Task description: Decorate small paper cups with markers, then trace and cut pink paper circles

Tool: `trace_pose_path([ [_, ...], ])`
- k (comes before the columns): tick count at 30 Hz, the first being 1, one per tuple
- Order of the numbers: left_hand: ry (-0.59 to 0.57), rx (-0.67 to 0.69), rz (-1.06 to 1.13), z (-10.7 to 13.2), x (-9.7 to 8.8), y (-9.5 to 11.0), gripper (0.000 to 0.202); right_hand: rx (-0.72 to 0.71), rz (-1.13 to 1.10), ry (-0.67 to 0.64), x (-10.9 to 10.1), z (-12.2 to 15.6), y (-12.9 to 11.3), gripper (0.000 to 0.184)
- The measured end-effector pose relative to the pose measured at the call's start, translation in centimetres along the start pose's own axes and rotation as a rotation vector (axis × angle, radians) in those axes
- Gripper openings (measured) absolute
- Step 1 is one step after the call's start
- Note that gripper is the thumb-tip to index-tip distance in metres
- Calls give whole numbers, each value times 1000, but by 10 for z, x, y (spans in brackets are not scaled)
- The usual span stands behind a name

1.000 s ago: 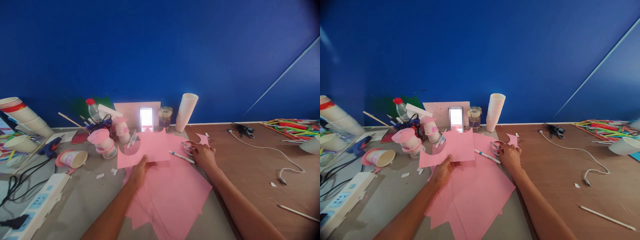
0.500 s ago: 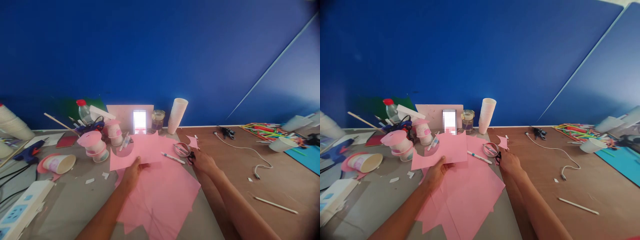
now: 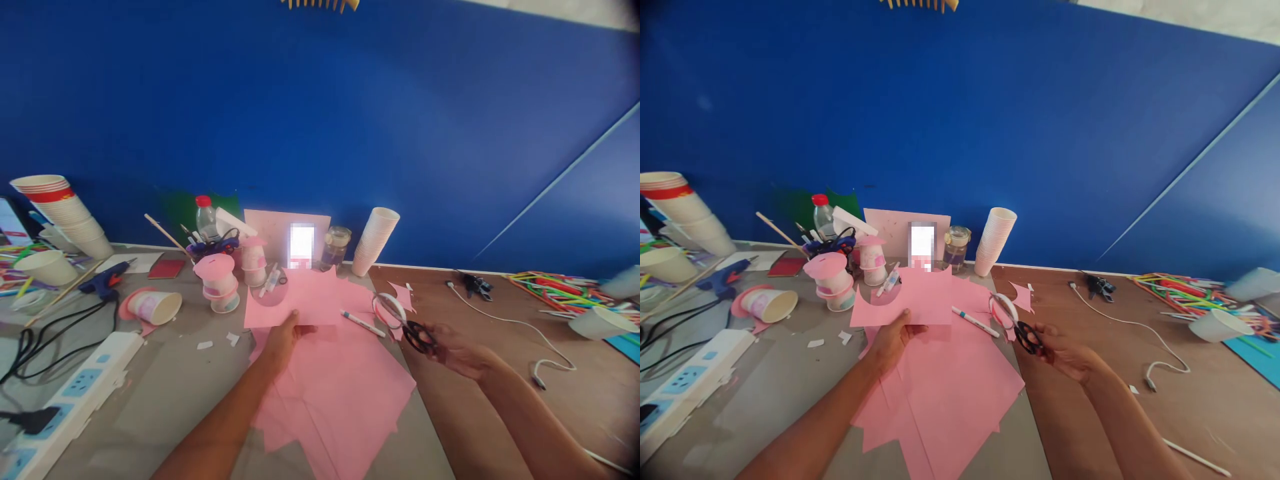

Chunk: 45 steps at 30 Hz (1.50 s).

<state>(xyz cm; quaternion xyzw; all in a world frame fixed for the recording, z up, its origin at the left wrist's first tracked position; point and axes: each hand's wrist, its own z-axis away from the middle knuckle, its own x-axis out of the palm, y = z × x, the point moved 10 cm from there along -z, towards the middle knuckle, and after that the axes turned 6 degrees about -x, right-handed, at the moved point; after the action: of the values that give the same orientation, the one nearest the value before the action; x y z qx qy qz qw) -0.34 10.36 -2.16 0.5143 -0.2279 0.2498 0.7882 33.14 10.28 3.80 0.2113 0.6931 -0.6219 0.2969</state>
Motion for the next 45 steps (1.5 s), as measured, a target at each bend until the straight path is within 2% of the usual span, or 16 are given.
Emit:
trace_pose_path([
  [2, 2, -1, -1, 0, 0, -1, 25, 139, -380, -115, 18, 14, 6, 54],
  [3, 2, -2, -7, 0, 0, -1, 25, 159, -478, -140, 24, 18, 1, 52],
  [7, 0, 18, -28, 1, 0, 0, 27, 87, -575, -220, 50, 15, -46, 57],
  [10, 12, 58, -3, -1, -3, 5, 30, 116, -810, -251, 82, 4, -78, 56],
  [12, 27, 90, 32, -2, -6, 9, 30, 129, -954, -221, 103, -7, -93, 51],
  [15, 31, 113, 41, -1, -5, 13, 29, 103, -1126, -20, 119, -25, -99, 41],
  [19, -15, 124, -2, 8, 6, 15, 29, 127, -1107, 195, 133, -41, -90, 38],
  [22, -64, 68, -54, 14, 16, 6, 33, 146, -1083, 272, 139, -44, -82, 41],
  [26, -131, -20, -93, 16, 23, -7, 31, 161, -1066, 261, 140, -44, -76, 48],
  [32, -9, 133, 48, 9, 3, 13, 21, 123, -1108, 237, 127, -54, -58, 47],
  [34, -48, 154, 86, 10, 5, 24, 26, 91, -1109, 237, 119, -60, -51, 46],
  [38, -290, 13, 132, 15, 20, 36, 55, 27, -1106, 206, 104, -69, -42, 41],
  [40, -330, -20, 164, 14, 16, 44, 77, 19, -1107, 181, 97, -71, -38, 40],
  [41, -318, -36, 171, 11, 11, 46, 81, 18, -1111, 170, 94, -70, -37, 41],
  [43, -303, -144, 143, 3, 4, 37, 70, 8, -1140, 130, 91, -69, -38, 42],
  [45, -310, -282, 86, 0, 4, 17, 52, -13, -1190, 64, 92, -66, -42, 41],
])
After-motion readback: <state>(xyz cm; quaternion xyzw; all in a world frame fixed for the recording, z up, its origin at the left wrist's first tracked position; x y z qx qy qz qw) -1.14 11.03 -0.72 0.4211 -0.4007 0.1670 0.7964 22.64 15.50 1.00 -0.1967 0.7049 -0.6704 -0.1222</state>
